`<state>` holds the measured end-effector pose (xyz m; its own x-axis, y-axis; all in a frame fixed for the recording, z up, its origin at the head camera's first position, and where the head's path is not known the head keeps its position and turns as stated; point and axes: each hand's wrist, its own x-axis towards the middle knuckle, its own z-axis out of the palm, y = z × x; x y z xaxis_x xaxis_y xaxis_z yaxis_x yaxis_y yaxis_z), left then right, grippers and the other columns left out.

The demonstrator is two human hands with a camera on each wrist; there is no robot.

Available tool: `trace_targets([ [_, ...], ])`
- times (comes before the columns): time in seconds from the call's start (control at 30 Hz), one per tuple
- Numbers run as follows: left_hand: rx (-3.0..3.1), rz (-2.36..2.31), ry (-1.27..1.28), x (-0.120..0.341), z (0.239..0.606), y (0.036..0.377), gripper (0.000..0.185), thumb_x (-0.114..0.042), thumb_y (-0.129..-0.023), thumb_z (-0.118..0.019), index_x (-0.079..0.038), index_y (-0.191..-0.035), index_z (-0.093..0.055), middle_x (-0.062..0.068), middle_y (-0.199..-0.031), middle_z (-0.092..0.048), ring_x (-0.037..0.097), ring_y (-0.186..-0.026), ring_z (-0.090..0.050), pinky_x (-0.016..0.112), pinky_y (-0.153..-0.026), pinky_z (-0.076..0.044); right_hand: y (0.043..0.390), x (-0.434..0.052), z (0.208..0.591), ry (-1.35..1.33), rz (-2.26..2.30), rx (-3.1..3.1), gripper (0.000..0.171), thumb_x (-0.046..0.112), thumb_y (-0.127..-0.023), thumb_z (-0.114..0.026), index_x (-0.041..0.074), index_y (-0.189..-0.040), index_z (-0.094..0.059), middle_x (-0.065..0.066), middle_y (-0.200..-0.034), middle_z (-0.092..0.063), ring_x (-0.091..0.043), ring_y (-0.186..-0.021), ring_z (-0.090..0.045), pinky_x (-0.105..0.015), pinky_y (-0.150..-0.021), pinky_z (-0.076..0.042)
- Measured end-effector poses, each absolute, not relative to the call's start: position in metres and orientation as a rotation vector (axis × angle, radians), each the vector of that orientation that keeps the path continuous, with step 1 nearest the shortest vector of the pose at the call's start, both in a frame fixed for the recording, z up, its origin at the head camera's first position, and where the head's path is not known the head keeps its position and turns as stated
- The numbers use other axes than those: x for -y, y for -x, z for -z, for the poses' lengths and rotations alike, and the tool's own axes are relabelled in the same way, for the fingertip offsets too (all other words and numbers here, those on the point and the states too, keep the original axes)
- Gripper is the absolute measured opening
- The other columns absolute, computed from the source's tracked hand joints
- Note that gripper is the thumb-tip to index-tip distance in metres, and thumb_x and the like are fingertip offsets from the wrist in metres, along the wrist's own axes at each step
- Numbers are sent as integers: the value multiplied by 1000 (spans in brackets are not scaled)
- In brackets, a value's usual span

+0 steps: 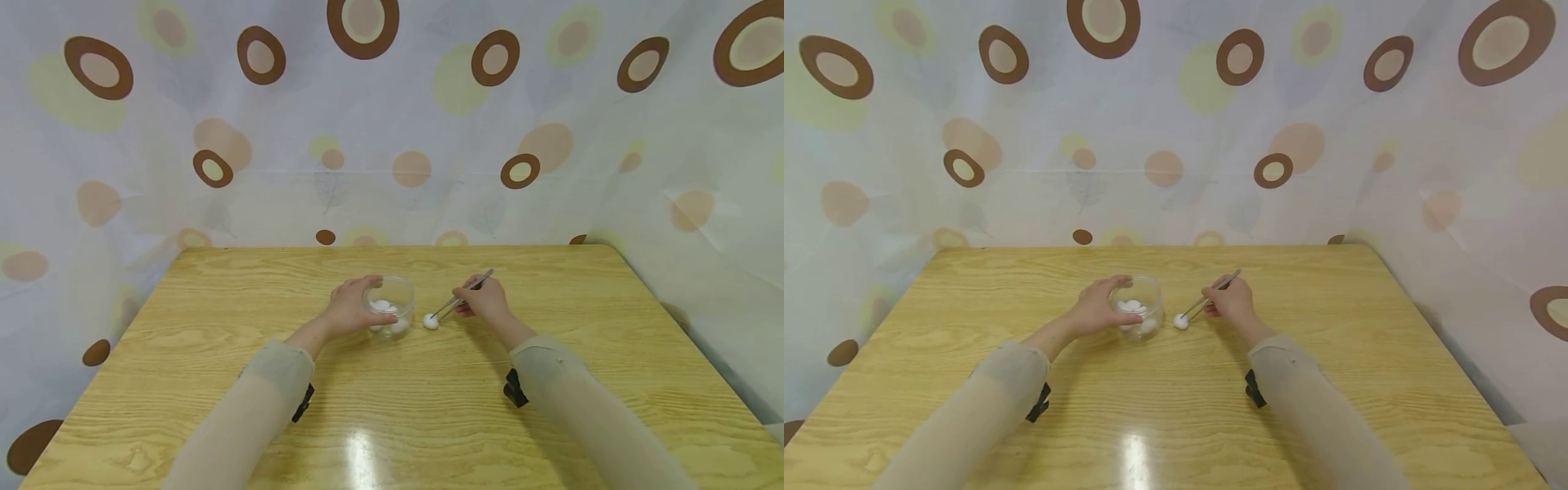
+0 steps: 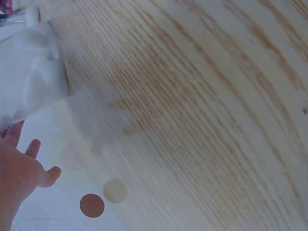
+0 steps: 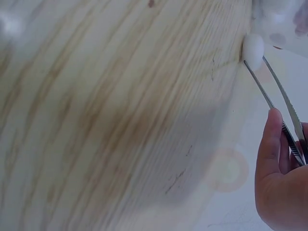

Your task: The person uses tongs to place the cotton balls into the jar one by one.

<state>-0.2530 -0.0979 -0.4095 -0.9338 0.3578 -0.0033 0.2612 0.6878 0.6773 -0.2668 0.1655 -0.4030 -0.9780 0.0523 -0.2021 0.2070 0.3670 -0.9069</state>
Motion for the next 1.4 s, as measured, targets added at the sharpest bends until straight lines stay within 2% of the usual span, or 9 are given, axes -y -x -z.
trace_targets([
  [0.27, -2762, -1081, -508, 98, 408, 251, 85, -46, -74, -75, -16, -143, -36, 1, -142, -46, 30, -136, -30, 55, -112, -8, 265, -161, 403, -229, 1725, -2431, 11, 6, -91, -57, -1, -91, -48, -6, -69, -62, -9, -53, -64, -28, -60, -57],
  [0.4, -2759, -1086, -510, 98, 408, 251, 85, -46, -74, -75, -16, -144, -35, 1, -142, -46, 31, -136, -31, 55, -112, -8, 264, -161, 401, -250, 1776, -2393, 9, 4, -91, -55, -1, -89, -47, -4, -68, -61, -8, -52, -64, -28, -61, -57],
  [0.67, -2756, -1098, -514, 97, 406, 249, 85, -44, -75, -76, -15, -144, -35, 2, -142, -46, 31, -136, -31, 54, -112, -8, 266, -173, 398, -279, 1928, -2268, 11, 1, -90, -52, 2, -82, -44, -1, -61, -60, -8, -49, -64, -22, -55, -55],
  [0.93, -2761, -1089, -497, 98, 407, 250, 85, -45, -74, -76, -16, -143, -35, 0, -142, -46, 30, -136, -30, 54, -113, -8, 267, -188, 394, -288, 1992, -2213, 9, 2, -90, -51, 1, -83, -45, 0, -59, -59, -7, -49, -64, -21, -56, -55],
  [1.17, -2800, -1056, -485, 96, 409, 252, 85, -47, -72, -76, -17, -142, -38, 0, -140, -49, 31, -135, -33, 54, -112, -11, 264, -198, 380, -271, 2118, -2054, 13, 1, -92, -48, 4, -82, -40, -1, -60, -60, -8, -52, -64, -20, -58, -55],
  [1.4, -2779, -1077, -505, 89, 408, 251, 83, -46, -73, -76, -17, -142, -39, 0, -141, -48, 31, -134, -33, 55, -111, -10, 261, -204, 364, -358, 2236, -1909, 25, 1, -93, -47, 7, -70, -40, -3, -63, -60, -11, -56, -66, -21, -59, -55],
])
